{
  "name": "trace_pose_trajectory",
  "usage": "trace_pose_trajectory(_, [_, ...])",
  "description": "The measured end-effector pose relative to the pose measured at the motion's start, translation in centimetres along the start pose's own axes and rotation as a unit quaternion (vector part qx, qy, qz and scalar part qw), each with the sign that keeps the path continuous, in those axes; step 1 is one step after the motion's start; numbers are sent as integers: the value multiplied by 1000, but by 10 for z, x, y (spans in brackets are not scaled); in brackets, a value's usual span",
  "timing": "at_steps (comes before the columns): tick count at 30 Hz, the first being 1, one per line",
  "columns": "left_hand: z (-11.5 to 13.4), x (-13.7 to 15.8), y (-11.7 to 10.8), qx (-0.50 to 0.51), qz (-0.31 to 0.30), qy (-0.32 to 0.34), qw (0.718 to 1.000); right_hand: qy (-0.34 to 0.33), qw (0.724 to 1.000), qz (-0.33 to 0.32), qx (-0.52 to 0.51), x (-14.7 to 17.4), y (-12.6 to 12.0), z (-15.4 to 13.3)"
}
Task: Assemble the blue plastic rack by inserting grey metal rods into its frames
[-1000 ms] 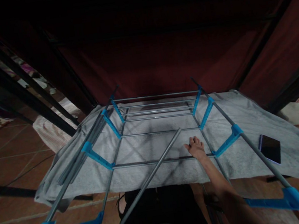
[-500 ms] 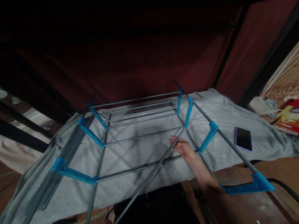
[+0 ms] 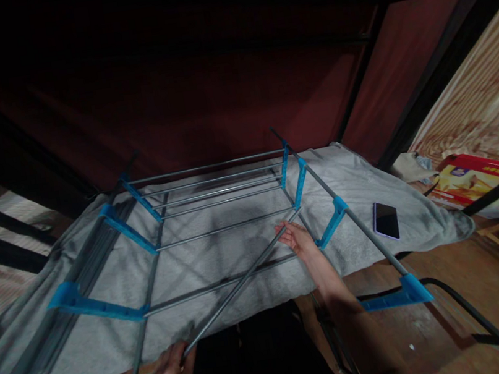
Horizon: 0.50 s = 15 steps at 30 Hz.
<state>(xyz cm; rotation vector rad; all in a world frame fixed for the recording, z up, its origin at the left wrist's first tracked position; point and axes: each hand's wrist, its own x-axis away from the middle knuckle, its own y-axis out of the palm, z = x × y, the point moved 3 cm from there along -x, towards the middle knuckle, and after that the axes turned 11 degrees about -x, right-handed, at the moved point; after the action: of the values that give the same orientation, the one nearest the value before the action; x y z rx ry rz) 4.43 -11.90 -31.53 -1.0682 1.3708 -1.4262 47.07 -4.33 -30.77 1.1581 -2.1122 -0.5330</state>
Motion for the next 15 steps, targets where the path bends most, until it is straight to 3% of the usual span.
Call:
trace_pose_trajectory(8, [21,-24,-12,53,57,45,996,-7,1000,12,-9,-4,-7,4])
trace_pose_trajectory(15, [37,-45,-5,29,78,98,992,23,1000,-4,-15,-6,-12,11])
